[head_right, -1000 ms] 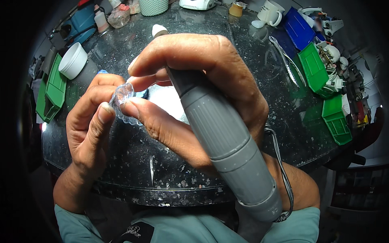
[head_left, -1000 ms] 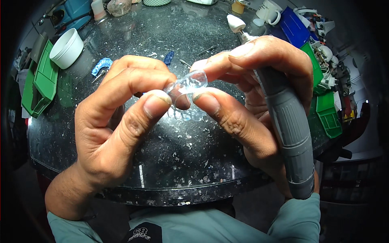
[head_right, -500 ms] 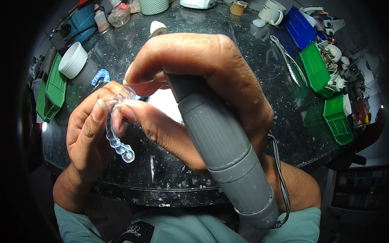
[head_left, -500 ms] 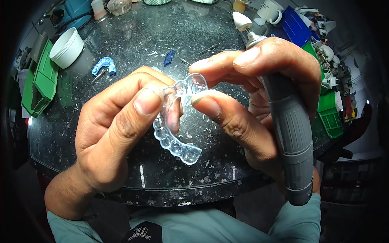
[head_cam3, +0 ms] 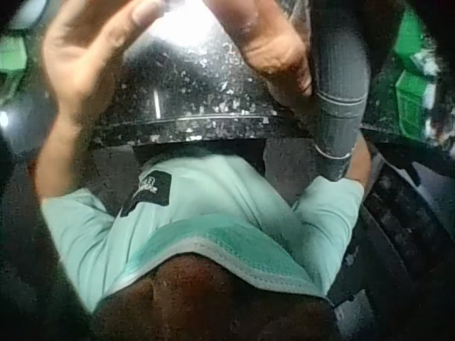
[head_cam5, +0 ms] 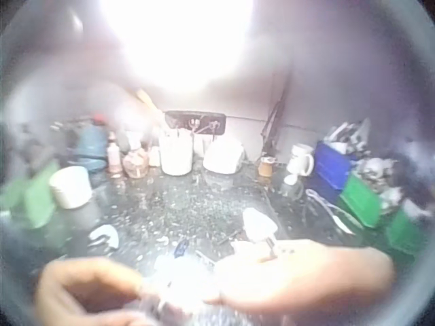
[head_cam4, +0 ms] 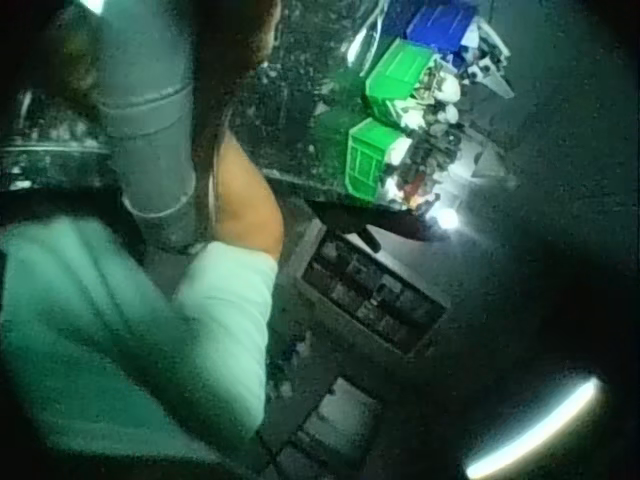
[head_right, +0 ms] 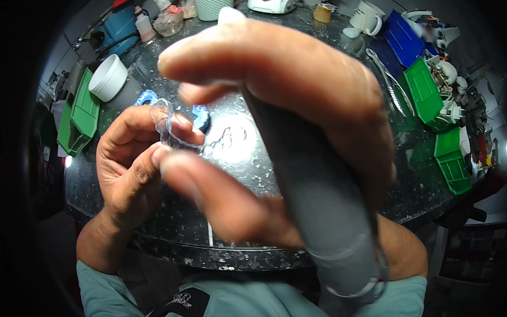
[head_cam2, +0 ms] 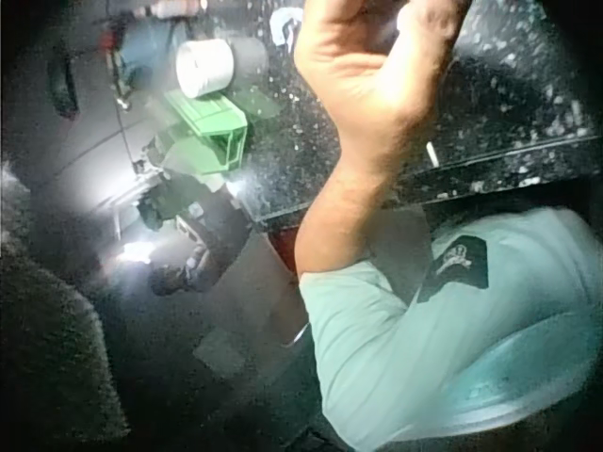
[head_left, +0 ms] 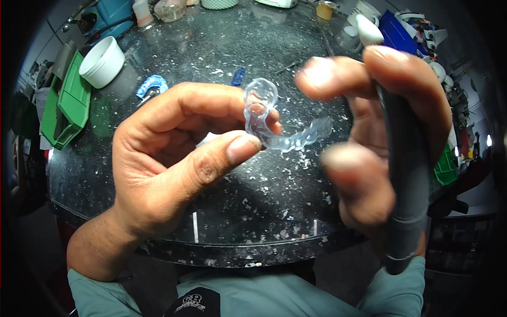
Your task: The person trims and polishes a clear dental retainer using a rotary tool by hand, then fits the retainer onto a dental mold.
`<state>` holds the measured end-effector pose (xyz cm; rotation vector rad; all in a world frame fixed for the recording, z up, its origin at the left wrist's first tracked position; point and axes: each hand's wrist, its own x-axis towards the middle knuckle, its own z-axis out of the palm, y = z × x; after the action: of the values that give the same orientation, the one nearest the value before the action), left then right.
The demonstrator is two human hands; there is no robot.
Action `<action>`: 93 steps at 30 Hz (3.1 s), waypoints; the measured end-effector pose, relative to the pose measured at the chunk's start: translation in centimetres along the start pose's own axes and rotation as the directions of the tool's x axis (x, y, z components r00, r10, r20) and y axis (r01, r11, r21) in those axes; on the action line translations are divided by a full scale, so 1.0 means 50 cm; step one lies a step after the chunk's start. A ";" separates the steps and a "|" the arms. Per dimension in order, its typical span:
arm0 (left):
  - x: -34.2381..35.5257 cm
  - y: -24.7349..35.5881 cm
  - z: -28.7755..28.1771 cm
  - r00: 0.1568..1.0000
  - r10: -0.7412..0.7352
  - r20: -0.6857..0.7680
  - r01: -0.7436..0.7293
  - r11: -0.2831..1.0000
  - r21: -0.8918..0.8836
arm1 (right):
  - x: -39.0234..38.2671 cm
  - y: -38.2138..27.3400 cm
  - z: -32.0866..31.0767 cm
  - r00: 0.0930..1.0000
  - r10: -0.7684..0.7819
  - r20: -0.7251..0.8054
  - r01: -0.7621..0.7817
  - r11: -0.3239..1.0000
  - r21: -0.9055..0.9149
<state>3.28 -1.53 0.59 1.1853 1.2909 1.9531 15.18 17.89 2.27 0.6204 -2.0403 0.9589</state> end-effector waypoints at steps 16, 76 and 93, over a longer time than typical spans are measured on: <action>0.011 -0.018 -0.015 0.990 0.141 -0.018 -0.140 0.990 0.034 | -0.002 -0.035 0.015 0.995 0.038 -0.091 -0.049 0.991 -0.124; 0.024 -0.036 -0.021 0.987 0.136 0.089 -0.152 0.965 0.212 | -0.016 -0.004 0.062 0.951 0.116 -0.286 -0.100 0.992 0.071; 0.021 -0.028 -0.030 0.970 0.239 0.042 -0.238 0.906 0.350 | -0.014 -0.042 0.049 0.939 0.339 -0.047 -0.338 0.940 0.043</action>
<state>1.40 -0.79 -0.50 1.5810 1.6125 1.9364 15.93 14.77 1.58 0.2583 -2.1260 1.1972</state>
